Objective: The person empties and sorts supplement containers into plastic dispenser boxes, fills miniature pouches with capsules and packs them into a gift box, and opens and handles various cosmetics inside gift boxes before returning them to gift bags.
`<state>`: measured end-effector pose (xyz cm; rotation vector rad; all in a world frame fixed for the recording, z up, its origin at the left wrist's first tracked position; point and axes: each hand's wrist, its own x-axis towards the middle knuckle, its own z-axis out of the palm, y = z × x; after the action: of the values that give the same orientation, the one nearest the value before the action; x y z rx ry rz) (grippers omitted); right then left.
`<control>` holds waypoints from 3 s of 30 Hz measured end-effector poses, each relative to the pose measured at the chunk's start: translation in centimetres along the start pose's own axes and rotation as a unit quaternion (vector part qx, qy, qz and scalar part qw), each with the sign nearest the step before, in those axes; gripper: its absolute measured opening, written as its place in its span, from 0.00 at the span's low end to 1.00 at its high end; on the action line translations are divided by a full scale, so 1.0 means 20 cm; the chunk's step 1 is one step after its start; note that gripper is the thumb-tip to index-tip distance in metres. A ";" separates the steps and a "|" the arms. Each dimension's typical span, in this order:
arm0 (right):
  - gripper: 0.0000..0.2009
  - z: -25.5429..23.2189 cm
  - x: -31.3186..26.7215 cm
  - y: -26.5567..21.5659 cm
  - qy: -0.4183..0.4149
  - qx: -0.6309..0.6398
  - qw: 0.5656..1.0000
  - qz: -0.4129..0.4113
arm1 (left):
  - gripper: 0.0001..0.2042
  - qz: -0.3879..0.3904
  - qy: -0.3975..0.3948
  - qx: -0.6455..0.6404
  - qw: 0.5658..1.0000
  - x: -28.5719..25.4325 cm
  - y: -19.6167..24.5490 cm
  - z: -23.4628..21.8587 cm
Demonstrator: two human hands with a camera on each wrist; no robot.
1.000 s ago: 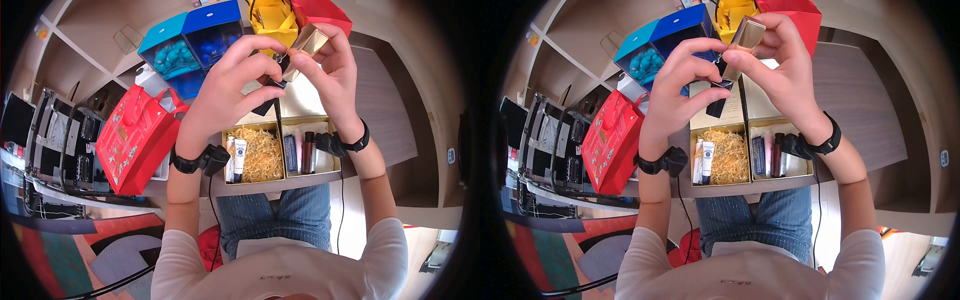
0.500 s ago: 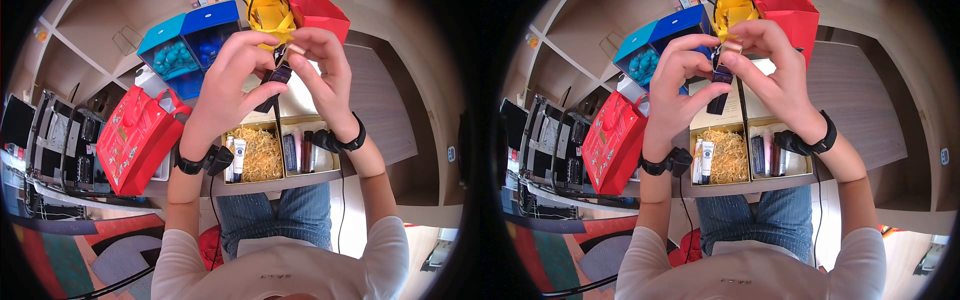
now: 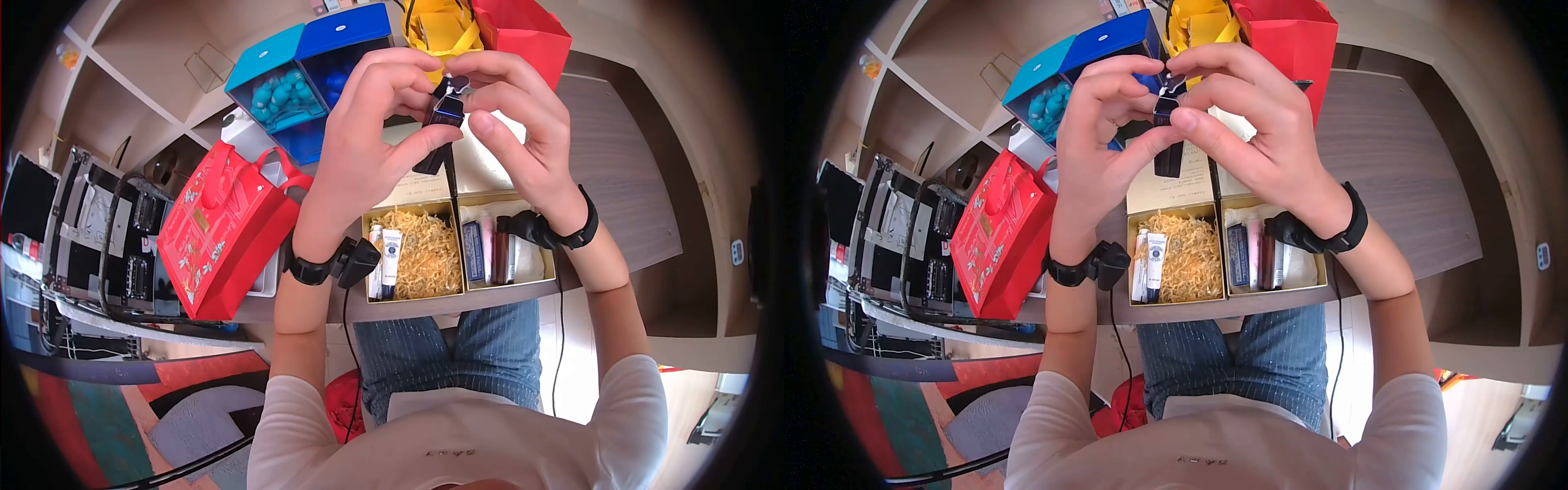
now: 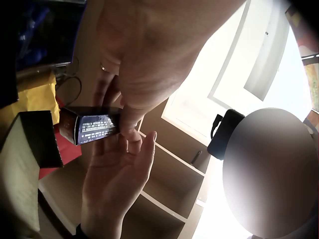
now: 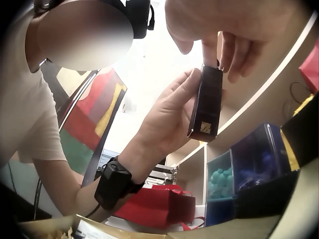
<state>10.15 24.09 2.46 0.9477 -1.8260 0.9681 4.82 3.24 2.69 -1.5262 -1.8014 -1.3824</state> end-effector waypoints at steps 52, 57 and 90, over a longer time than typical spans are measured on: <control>0.08 0.03 -0.01 -0.04 0.044 0.119 0.977 0.171 | 0.30 -0.009 0.050 -0.026 0.998 0.00 0.01 0.05; 0.07 0.00 0.00 -0.03 -0.020 0.080 0.988 0.132 | 0.30 0.001 0.039 -0.009 0.999 -0.01 -0.01 0.05; 0.08 0.02 -0.01 0.00 -0.014 0.173 0.976 0.132 | 0.22 -0.140 -0.019 -0.318 0.937 -0.01 0.03 0.00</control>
<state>10.01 23.75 2.15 0.9397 -1.8737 1.4810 5.42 3.11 2.71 -1.6271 -1.7296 -2.2548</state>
